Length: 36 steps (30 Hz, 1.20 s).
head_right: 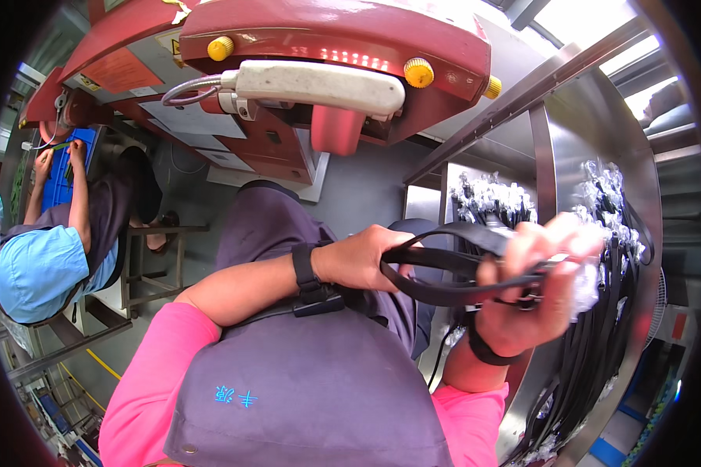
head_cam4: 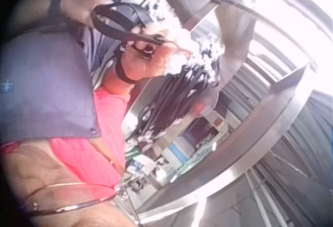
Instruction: Assembling small plastic components onto black straps at a workshop station.
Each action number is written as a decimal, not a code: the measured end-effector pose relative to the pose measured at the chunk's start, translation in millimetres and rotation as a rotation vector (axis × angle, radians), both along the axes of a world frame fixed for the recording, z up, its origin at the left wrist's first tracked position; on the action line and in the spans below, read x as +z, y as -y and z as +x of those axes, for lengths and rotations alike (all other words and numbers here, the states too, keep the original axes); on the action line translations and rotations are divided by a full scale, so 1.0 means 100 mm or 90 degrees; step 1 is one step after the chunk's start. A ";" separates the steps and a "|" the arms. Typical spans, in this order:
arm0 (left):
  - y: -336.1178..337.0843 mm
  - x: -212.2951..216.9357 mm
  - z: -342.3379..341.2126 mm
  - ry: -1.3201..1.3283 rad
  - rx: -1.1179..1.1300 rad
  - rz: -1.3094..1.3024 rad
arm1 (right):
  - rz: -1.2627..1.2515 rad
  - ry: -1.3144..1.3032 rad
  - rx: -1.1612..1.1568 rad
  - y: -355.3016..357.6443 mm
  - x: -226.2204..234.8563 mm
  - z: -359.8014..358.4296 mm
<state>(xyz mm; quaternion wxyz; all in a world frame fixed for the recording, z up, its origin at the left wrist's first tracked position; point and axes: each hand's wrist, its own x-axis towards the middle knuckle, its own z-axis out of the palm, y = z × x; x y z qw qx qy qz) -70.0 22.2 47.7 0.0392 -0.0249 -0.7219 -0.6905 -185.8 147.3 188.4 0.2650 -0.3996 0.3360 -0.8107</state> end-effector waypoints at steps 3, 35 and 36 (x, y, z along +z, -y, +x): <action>0.11 -0.25 -0.02 -0.013 0.045 -0.145 | -0.057 0.003 0.057 -0.22 0.14 -0.25; 1.06 0.25 1.55 0.423 -0.069 -0.237 | 0.097 0.392 -0.276 -0.30 -0.36 -0.91; 1.00 0.35 1.62 0.473 -0.091 -0.200 | 0.141 0.423 -0.285 -0.21 -0.56 -1.05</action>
